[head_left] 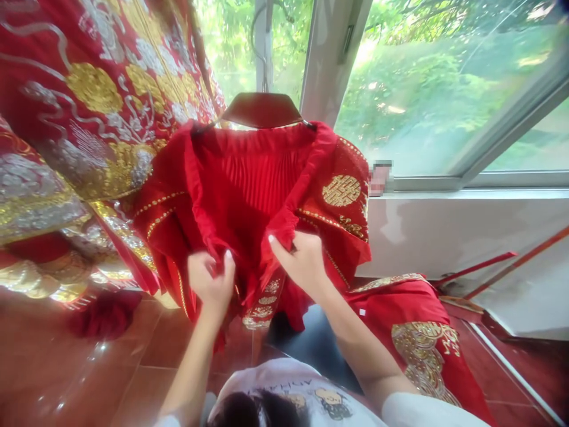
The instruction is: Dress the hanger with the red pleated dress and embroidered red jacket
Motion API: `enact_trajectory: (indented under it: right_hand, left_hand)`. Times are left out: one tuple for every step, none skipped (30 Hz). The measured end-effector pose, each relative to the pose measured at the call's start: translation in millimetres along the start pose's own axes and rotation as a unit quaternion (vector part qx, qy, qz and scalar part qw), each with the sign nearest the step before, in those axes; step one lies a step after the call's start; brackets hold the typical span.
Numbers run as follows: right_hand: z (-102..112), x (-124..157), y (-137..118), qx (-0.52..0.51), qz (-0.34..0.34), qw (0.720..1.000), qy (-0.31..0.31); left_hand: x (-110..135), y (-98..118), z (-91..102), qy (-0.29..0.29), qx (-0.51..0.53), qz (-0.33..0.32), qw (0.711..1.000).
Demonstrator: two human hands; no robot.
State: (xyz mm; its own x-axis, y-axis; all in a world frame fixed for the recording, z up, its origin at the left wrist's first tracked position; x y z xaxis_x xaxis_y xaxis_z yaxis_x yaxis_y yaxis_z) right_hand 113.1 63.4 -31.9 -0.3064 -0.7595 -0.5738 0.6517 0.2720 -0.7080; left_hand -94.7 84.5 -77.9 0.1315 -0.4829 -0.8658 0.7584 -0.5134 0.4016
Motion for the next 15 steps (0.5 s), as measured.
enact_trajectory:
  right_hand:
    - [-1,2,3,-0.007,-0.018,1.000,-0.012]
    - [-4,4,7,-0.011,-0.034,0.999,-0.023]
    - [-7,7,12,-0.012,-0.047,0.998,-0.030]
    - [-10,10,17,-0.012,-0.059,0.998,-0.032]
    - [-12,13,23,-0.010,-0.070,0.997,-0.028]
    - [-12,17,30,-0.008,-0.080,0.997,-0.021]
    - [-12,20,36,-0.007,-0.090,0.996,-0.013]
    - [-10,23,41,-0.008,-0.100,0.995,-0.006]
    - [-9,26,46,-0.008,-0.108,0.994,-0.004]
    - [-7,30,51,-0.005,-0.115,0.993,-0.006]
    - [-4,33,54,0.005,-0.119,0.993,-0.006]
    - [0,37,57,0.022,-0.121,0.992,0.009]
    - [7,42,59,0.041,-0.118,0.991,0.045]
    - [15,48,60,0.059,-0.110,0.987,0.101]
    - [22,57,58,0.072,-0.093,0.979,0.165]
  left_hand:
    - [20,-3,-8.8,-0.036,0.022,0.009,0.999]
    - [42,-6,-22.9,-0.098,0.052,0.025,0.993]
    - [66,-11,-37.9,-0.161,0.081,0.053,0.982]
    - [88,-18,-51.0,-0.210,0.104,0.091,0.968]
    - [107,-25,-61.6,-0.241,0.120,0.128,0.955]
    - [121,-34,-69.3,-0.251,0.129,0.160,0.946]
    - [130,-41,-75.1,-0.248,0.132,0.180,0.942]
    - [135,-47,-80.0,-0.243,0.131,0.187,0.943]
    - [137,-51,-84.6,-0.238,0.128,0.184,0.945]
    - [136,-53,-89.3,-0.238,0.124,0.176,0.947]
    - [135,-54,-94.4,-0.243,0.119,0.167,0.948]
    - [135,-55,-99.6,-0.255,0.113,0.160,0.947]
    - [135,-54,-104.7,-0.271,0.107,0.156,0.944]
    - [136,-53,-108.8,-0.287,0.099,0.153,0.941]
    - [138,-52,-111.7,-0.300,0.092,0.149,0.938]
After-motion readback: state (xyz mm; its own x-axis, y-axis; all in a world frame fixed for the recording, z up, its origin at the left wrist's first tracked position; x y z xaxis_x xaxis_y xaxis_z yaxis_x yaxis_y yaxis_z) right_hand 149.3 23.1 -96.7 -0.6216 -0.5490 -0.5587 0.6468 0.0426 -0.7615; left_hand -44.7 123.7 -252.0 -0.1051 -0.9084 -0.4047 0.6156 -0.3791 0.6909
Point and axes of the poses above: each hand's wrist, its own x-axis away from the middle knuckle, its own z-axis out of the back of the hand, y = z × x, the point moved 8 cm from there along -x, towards the middle knuckle, and after that the axes turned 8 degrees about -z, right-handed, at the moved point
